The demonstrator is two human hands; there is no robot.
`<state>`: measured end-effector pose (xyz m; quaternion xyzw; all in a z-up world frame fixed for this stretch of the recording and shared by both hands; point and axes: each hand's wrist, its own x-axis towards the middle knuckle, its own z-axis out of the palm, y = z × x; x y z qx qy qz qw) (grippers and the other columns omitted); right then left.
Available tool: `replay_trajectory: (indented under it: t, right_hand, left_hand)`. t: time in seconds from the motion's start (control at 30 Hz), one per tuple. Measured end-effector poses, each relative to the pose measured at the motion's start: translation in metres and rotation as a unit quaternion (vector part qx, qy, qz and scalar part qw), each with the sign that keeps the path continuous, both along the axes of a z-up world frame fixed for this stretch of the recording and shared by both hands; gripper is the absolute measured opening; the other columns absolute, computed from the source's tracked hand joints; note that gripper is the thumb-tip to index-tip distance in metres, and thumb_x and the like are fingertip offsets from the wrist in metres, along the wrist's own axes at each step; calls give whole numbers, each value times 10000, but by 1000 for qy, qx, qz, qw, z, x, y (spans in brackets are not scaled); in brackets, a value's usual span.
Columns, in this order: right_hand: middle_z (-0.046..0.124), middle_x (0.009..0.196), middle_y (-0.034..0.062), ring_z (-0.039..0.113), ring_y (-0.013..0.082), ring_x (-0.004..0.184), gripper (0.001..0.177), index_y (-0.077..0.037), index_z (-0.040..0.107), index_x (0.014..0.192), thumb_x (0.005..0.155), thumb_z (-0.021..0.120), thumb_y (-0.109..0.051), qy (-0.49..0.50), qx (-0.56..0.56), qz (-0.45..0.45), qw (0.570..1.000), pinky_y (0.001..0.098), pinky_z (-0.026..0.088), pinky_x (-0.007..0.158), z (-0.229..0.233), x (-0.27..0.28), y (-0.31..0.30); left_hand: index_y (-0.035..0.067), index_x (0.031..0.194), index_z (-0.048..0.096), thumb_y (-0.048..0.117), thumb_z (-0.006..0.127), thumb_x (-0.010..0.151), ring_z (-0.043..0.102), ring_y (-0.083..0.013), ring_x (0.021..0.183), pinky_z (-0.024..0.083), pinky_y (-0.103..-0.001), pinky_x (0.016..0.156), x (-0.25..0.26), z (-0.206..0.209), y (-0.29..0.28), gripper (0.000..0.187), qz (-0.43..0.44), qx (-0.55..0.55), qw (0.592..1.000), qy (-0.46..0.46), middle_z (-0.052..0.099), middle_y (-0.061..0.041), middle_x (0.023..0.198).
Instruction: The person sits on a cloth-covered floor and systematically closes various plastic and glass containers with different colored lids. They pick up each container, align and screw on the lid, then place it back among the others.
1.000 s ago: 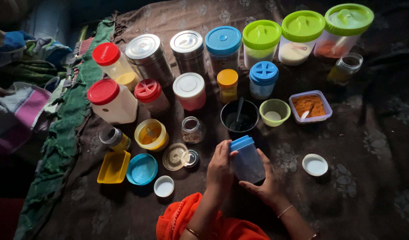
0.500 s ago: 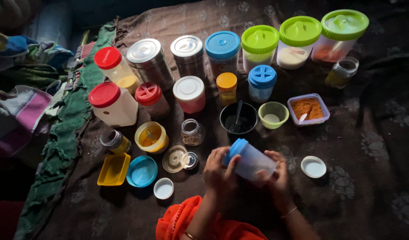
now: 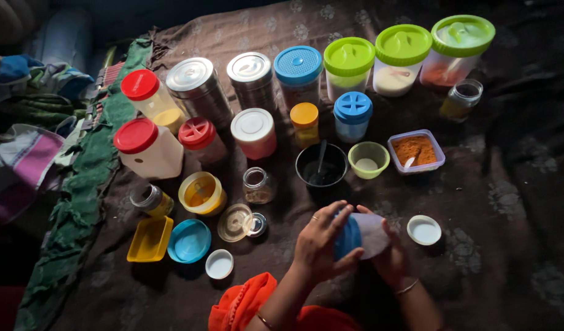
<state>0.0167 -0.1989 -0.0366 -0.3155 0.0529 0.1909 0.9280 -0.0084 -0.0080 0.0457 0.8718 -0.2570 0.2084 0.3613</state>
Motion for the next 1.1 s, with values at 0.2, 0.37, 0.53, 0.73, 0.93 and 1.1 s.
replay_trajectory:
  t: [0.2, 0.37, 0.53, 0.73, 0.93, 1.1]
  right_hand:
    - [633, 1253, 179, 619, 282, 1131, 584, 17, 531, 1386, 993, 521, -414, -15, -37, -91, 995, 414, 490, 995, -31, -1, 4]
    - [627, 1206, 140, 612, 258, 1111, 489, -38, 537, 1342, 993, 502, -379, -19, -57, -152, 987, 393, 482, 991, -42, -5, 8]
    - [590, 1213, 102, 579, 221, 1119, 467, -57, 529, 1344, 1005, 477, -375, -75, -97, -201, 972, 355, 459, 987, -40, -15, 14]
    - [566, 1239, 126, 560, 221, 1135, 469, -44, 498, 1356, 1007, 473, -356, -161, -215, -223, 937, 347, 457, 992, -24, -22, 17]
    - [564, 1272, 154, 574, 243, 1148, 512, -22, 484, 1361, 980, 462, -362, -207, -256, -217, 919, 361, 494, 976, -9, -23, 19]
    - [591, 1274, 142, 599, 245, 1167, 563, -25, 517, 1365, 1005, 421, -448, -139, -257, -187, 938, 360, 491, 1010, -17, -9, 8]
  left_hand:
    - [92, 1417, 542, 460, 731, 830, 647, -388, 1192, 586, -465, 868, 0, -9, -8, 718, 66, -4, 996, 60, 585, -160, 1398]
    - [83, 1361, 555, 490, 618, 878, 684, -375, 1081, 575, -476, 849, 2, -2, -19, 635, 122, -61, 981, 136, 635, -148, 1305]
    - [108, 1331, 569, 527, 565, 907, 686, -401, 1046, 545, -497, 874, 2, 8, -26, 596, 169, -67, 958, 223, 666, -172, 1198]
    - [158, 1323, 591, 575, 498, 915, 660, -443, 1074, 509, -520, 913, 13, 11, -22, 591, 207, -49, 911, 352, 689, -191, 1224]
    - [143, 1353, 577, 603, 481, 916, 670, -405, 1135, 518, -477, 955, 15, 5, -15, 642, 194, -105, 890, 399, 685, -205, 1257]
    - [95, 1400, 516, 566, 634, 874, 650, -379, 1205, 541, -468, 976, -1, -2, -13, 716, 88, -89, 962, 244, 611, -182, 1392]
